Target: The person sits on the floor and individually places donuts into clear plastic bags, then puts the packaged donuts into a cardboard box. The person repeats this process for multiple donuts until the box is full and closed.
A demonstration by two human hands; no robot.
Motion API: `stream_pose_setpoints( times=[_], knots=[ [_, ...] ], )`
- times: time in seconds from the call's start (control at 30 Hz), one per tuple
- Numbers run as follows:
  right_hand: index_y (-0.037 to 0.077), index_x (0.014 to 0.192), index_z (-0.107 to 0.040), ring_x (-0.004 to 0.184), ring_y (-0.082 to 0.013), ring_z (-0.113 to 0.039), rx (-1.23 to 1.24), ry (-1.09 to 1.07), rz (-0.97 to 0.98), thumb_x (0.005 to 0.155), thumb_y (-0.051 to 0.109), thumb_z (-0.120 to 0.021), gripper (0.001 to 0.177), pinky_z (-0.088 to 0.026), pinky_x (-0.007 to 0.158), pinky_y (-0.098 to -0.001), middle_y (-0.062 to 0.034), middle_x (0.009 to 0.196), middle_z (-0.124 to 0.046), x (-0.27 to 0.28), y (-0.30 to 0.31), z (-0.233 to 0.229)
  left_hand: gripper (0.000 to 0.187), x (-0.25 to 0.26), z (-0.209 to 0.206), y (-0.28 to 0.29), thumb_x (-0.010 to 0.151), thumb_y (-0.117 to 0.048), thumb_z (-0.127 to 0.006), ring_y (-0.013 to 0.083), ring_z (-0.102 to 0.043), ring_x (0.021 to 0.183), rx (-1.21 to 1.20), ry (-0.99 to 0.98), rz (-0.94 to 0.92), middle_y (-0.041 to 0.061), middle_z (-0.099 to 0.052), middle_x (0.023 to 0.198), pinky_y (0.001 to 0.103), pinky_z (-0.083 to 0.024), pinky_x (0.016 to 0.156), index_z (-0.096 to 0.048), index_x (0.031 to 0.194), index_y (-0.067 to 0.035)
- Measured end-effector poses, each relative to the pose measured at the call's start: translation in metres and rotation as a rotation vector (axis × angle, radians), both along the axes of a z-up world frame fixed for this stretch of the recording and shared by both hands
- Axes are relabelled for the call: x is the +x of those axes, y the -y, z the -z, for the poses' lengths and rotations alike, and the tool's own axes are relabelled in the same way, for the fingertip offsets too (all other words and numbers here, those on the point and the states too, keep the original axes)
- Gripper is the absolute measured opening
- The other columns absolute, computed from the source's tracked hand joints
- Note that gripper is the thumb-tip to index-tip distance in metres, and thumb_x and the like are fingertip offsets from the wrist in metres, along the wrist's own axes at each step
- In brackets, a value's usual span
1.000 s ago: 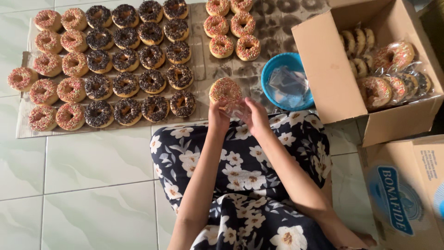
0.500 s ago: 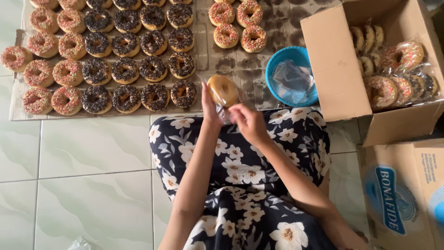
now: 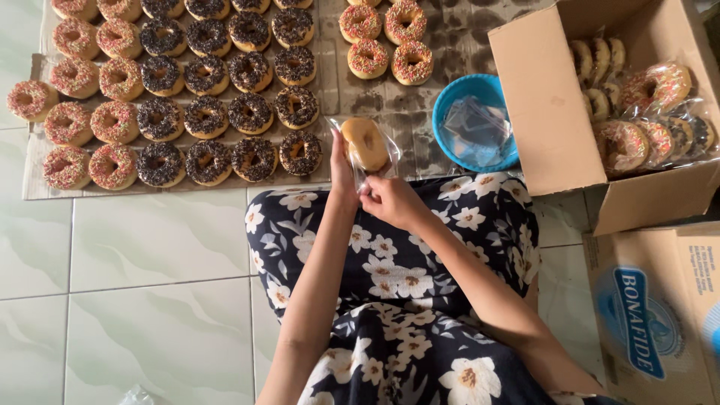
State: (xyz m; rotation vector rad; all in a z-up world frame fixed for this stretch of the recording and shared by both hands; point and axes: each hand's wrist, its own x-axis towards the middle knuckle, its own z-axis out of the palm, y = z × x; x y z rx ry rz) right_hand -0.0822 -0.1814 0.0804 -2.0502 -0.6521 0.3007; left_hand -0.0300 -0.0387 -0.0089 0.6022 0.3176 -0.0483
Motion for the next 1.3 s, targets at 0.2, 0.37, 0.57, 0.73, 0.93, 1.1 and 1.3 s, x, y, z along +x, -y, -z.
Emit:
stream_pose_setpoints(
  times=[0.2,0.37,0.57,0.73,0.93,1.1,1.3],
  knots=[
    [0.010,0.078,-0.058,0.065,-0.0086,-0.053,0.290,-0.213,-0.492,0.095,0.029,-0.070,0.028,-0.048,0.060,-0.0262,-0.0010,0.073,-0.059,0.007,0.055,-0.001,0.079,0.007,-0.016,-0.036,0.092,-0.073,-0.034,0.0384,-0.055,0.124,-0.221,-0.112,-0.101,0.020,-0.052,0.136,0.056,-0.054,0.095,-0.044,0.145,-0.015],
    [0.009,0.109,-0.063,0.087,-0.0238,-0.067,-0.021,-0.183,0.027,0.096,0.036,-0.076,0.033,-0.057,0.082,-0.0405,-0.0053,0.091,-0.067,0.050,0.057,0.044,0.086,0.002,-0.016,-0.044,0.095,-0.075,-0.032,0.0416,-0.052,0.127,-0.367,0.059,-0.017,0.023,-0.050,0.142,0.059,-0.046,0.101,-0.045,0.148,-0.009],
    [0.001,0.119,-0.064,0.116,-0.0353,-0.063,0.004,0.516,0.336,0.089,0.007,-0.074,0.033,-0.055,0.094,-0.0428,-0.0172,0.121,-0.061,0.037,0.030,0.061,0.076,0.000,0.007,-0.021,0.099,-0.068,-0.033,0.0418,-0.051,0.130,-0.396,-0.072,0.036,0.021,-0.050,0.144,0.063,-0.043,0.109,-0.044,0.147,-0.011],
    [0.003,0.111,-0.068,0.111,-0.0309,-0.064,0.169,0.531,0.276,0.090,0.007,-0.075,0.022,-0.053,0.092,-0.0419,-0.0140,0.114,-0.062,0.031,0.015,0.032,0.081,0.001,0.021,-0.006,0.100,-0.074,-0.030,0.0410,-0.050,0.128,-0.470,-0.007,0.098,0.021,-0.048,0.142,0.061,-0.043,0.108,-0.044,0.147,-0.009],
    [0.003,0.100,-0.063,0.094,-0.0225,-0.065,0.275,0.408,0.286,0.100,0.006,-0.069,0.006,-0.053,0.083,-0.0320,-0.0083,0.099,-0.065,0.042,0.018,0.030,0.076,0.001,0.039,0.002,0.097,-0.071,-0.035,0.0336,-0.056,0.118,-0.125,-0.186,0.221,0.022,-0.054,0.133,0.051,-0.048,0.098,-0.049,0.135,-0.007],
    [0.006,0.095,-0.059,0.078,-0.0060,-0.057,0.605,0.088,0.464,0.098,0.006,-0.070,0.011,-0.050,0.072,-0.0197,-0.0006,0.092,-0.064,0.063,0.031,0.046,0.037,-0.004,0.054,0.022,0.106,-0.039,-0.063,0.0184,-0.062,0.092,0.315,-0.056,-0.126,0.011,-0.064,0.106,0.033,-0.053,0.078,-0.056,0.118,-0.005],
    [0.006,0.095,-0.056,0.080,-0.0042,-0.055,0.789,0.018,0.518,0.101,0.000,-0.070,0.016,-0.048,0.075,-0.0190,0.0003,0.095,-0.064,0.070,0.043,0.052,0.021,-0.004,0.023,0.012,0.104,-0.026,-0.058,0.0114,-0.065,0.083,0.171,0.071,0.063,0.003,-0.070,0.095,0.028,-0.055,0.073,-0.067,0.104,-0.007]
  ],
)
